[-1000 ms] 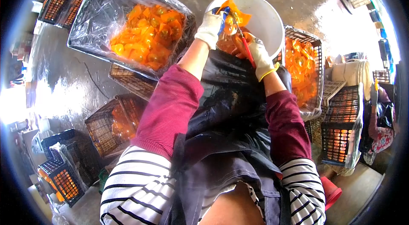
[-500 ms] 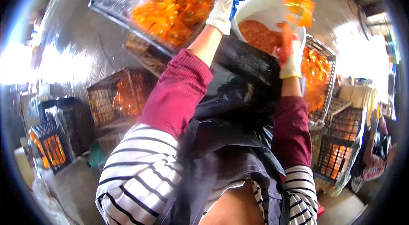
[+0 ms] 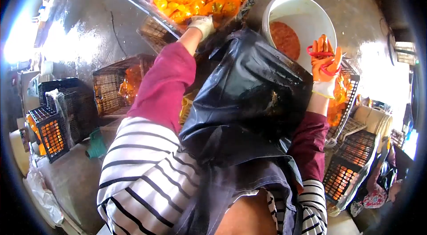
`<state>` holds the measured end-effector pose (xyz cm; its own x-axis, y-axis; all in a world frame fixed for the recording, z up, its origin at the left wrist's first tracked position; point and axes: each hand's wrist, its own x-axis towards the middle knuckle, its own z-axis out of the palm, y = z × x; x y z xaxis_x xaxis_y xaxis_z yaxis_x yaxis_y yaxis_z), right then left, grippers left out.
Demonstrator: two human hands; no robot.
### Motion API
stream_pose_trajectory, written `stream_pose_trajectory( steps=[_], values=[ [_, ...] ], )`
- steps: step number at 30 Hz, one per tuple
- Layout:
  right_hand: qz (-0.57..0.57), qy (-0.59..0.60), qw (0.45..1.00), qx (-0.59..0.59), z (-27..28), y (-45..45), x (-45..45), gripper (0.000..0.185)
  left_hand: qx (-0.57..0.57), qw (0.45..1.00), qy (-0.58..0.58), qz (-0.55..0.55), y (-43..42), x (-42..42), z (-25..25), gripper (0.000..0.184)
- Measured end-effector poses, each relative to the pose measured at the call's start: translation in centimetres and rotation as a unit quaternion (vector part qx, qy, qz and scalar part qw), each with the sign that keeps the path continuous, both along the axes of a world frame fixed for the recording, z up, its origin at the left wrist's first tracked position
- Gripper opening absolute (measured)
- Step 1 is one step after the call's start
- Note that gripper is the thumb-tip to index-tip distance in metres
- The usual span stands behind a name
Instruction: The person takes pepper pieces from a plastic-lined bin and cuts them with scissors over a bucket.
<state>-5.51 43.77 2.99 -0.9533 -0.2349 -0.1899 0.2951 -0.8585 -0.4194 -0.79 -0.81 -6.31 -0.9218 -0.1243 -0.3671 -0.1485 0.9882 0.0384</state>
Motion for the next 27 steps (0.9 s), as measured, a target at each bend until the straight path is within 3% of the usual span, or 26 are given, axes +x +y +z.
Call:
stream_pose_trajectory(
  steps=[2, 3, 4, 6, 10, 12, 14, 15, 16, 18, 20, 21, 22, 23, 24, 25, 26, 27],
  values=[
    [0.065, 0.002, 0.996, -0.061, -0.4, 0.2, -0.5, 0.051, 0.027, 0.999, -0.022, 0.000, -0.8, -2.0, -2.2, 0.039],
    [0.035, -0.005, 0.999, -0.001, -0.2, -0.1, -0.2, 0.048, 0.040, 0.999, -0.032, -0.003, -1.0, -2.8, -2.9, 0.037],
    [-0.035, -0.061, 0.991, 0.112, 1.3, -1.7, 0.3, 0.050, -0.020, 0.999, -0.040, 0.002, 0.0, -2.2, -0.5, 0.038],
    [-0.041, -0.064, 0.980, 0.184, 1.8, -2.2, 0.8, 0.051, -0.031, 0.995, -0.099, -0.016, 0.6, -2.4, 1.5, 0.038],
    [-0.033, -0.029, 0.983, 0.177, 2.2, -2.5, 1.2, 0.048, 0.072, 0.990, -0.098, 0.076, -1.7, -1.3, 3.0, 0.054],
    [-0.014, 0.046, 0.986, 0.159, 1.7, -2.3, 1.6, 0.047, 0.174, 0.972, -0.056, 0.147, -2.4, -0.9, 2.0, 0.062],
    [-0.008, 0.005, 0.982, 0.187, 1.7, -2.9, 1.0, 0.047, 0.297, 0.938, -0.048, 0.170, -3.6, -1.0, -2.3, 0.065],
    [-0.004, -0.015, 0.979, 0.202, 1.7, -3.2, 0.7, 0.047, 0.162, 0.983, 0.074, 0.051, -1.4, -0.2, -2.0, 0.068],
    [0.012, -0.016, 0.978, 0.209, 1.7, -3.3, 0.8, 0.048, 0.180, 0.969, 0.169, 0.017, -0.2, 0.3, -1.8, 0.069],
    [0.042, -0.014, 0.973, 0.225, 1.9, -3.6, 1.0, 0.048, 0.206, 0.958, 0.065, 0.189, 1.4, -0.1, 0.6, 0.062],
    [0.037, -0.023, 0.970, 0.241, 2.0, -3.8, 0.9, 0.048, 0.277, 0.914, 0.026, 0.297, 1.0, -0.4, 3.4, 0.053],
    [0.035, -0.019, 0.971, 0.237, 1.5, -3.5, 0.9, 0.048, 0.424, 0.836, 0.042, 0.347, -1.5, -1.5, -1.4, 0.045],
    [0.035, -0.018, 0.972, 0.232, 1.2, -3.3, 1.1, 0.048, 0.536, 0.759, 0.107, 0.353, -2.1, -1.2, -1.1, 0.041],
    [0.031, -0.018, 0.969, 0.244, 1.3, -3.2, 1.2, 0.050, 0.576, 0.730, 0.222, 0.294, -1.5, -0.5, -0.3, 0.041],
    [0.030, -0.013, 0.967, 0.252, 1.3, -3.3, 1.4, 0.050, 0.667, 0.641, 0.255, 0.284, -1.7, -0.5, 0.1, 0.045],
    [0.029, -0.007, 0.966, 0.258, 1.3, -3.3, 1.5, 0.050, 0.749, 0.541, 0.277, 0.265, -1.9, -0.5, 0.6, 0.050],
    [0.030, 0.000, 0.964, 0.265, 1.4, -3.3, 1.5, 0.050, 0.887, 0.277, 0.156, 0.334, -2.9, -1.0, 1.5, 0.058],
    [0.033, -0.004, 0.961, 0.276, 1.9, -3.7, 1.7, 0.050, 0.910, 0.221, 0.125, 0.329, -2.5, -0.8, 3.7, 0.058]
  ],
)
